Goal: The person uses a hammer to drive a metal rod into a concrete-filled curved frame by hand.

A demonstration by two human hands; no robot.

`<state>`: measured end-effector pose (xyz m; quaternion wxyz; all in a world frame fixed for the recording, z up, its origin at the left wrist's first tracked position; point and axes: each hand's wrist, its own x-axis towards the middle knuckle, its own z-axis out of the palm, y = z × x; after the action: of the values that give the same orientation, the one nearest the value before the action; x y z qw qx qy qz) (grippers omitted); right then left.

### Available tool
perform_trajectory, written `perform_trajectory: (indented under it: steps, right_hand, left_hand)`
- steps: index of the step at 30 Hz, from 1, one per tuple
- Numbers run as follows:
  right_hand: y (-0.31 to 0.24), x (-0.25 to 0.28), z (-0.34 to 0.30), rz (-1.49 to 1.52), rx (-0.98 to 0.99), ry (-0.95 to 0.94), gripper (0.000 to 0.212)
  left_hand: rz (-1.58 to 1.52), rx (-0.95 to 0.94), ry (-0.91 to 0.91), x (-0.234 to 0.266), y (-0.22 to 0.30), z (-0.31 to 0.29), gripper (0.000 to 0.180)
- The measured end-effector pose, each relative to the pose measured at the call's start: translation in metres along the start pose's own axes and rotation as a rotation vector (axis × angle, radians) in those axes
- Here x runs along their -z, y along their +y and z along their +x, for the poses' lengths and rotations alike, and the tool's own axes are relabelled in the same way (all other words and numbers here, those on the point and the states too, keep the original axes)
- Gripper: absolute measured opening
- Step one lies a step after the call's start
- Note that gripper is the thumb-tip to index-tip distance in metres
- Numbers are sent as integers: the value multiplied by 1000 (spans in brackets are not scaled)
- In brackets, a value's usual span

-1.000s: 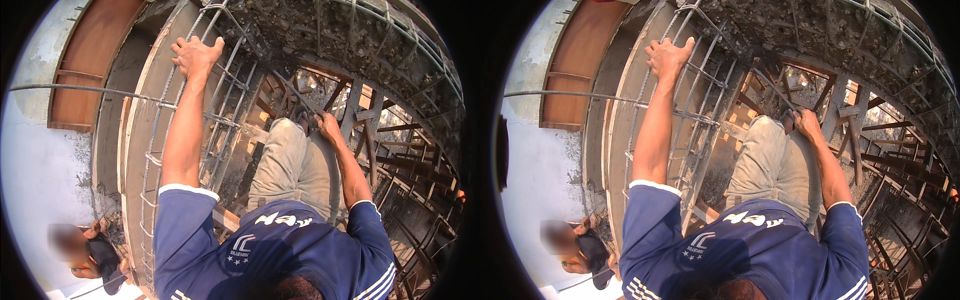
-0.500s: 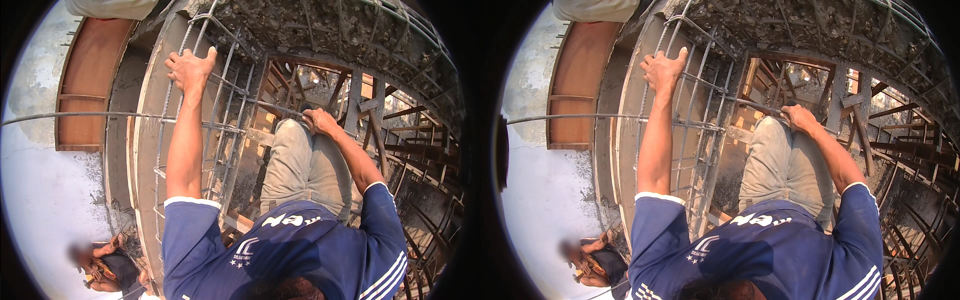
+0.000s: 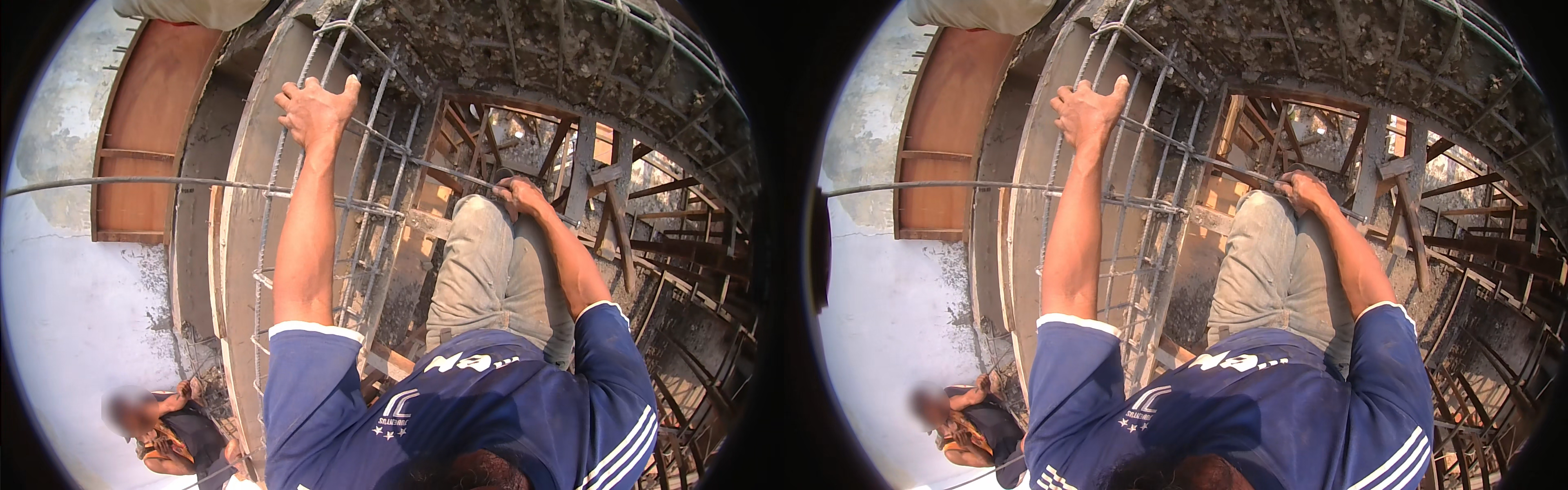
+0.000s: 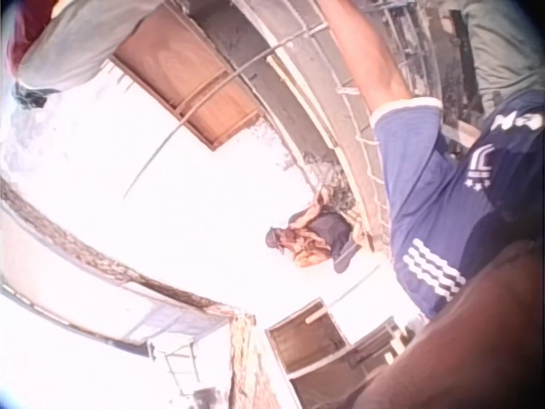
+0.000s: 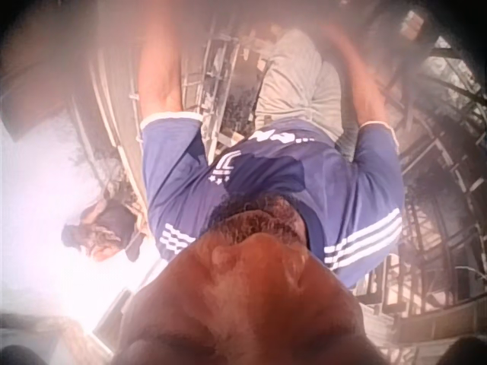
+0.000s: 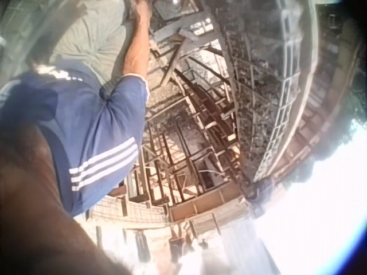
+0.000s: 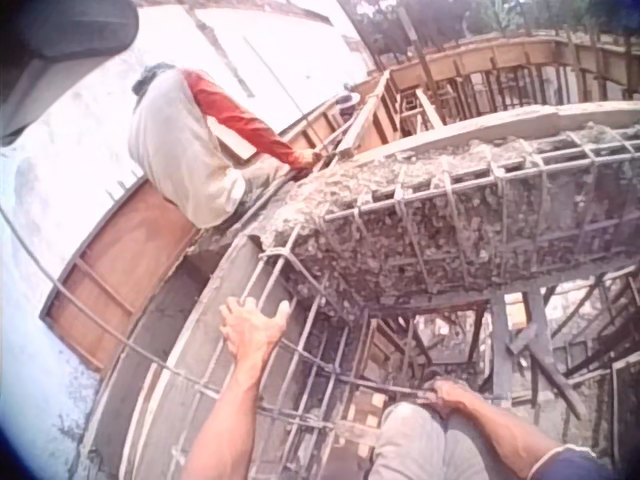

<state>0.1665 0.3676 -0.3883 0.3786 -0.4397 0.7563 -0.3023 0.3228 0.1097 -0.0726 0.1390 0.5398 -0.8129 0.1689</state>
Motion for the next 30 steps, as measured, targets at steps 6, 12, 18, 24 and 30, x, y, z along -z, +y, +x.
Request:
perform_trajectory:
  steps: [6, 12, 18, 24, 30]
  right_hand:
    - [-17, 24, -18, 41, -211, 122, 32]
    - [-41, 14, -6, -149, -9, -20, 35]
    - [8, -2, 32, -277, 43, 201, 42]
    - [8, 29, -8, -34, -202, 165, 37]
    - [-47, 27, -26, -152, -108, -37, 38]
  left_hand:
    - [11, -13, 53, -9, -3, 1, 72]
    - [8, -9, 60, -7, 0, 2, 72]
    - [-12, -41, 57, -8, 9, 4, 72]
    - [12, -19, 41, -8, 5, 2, 72]
    - [54, 24, 20, -7, -6, -1, 73]
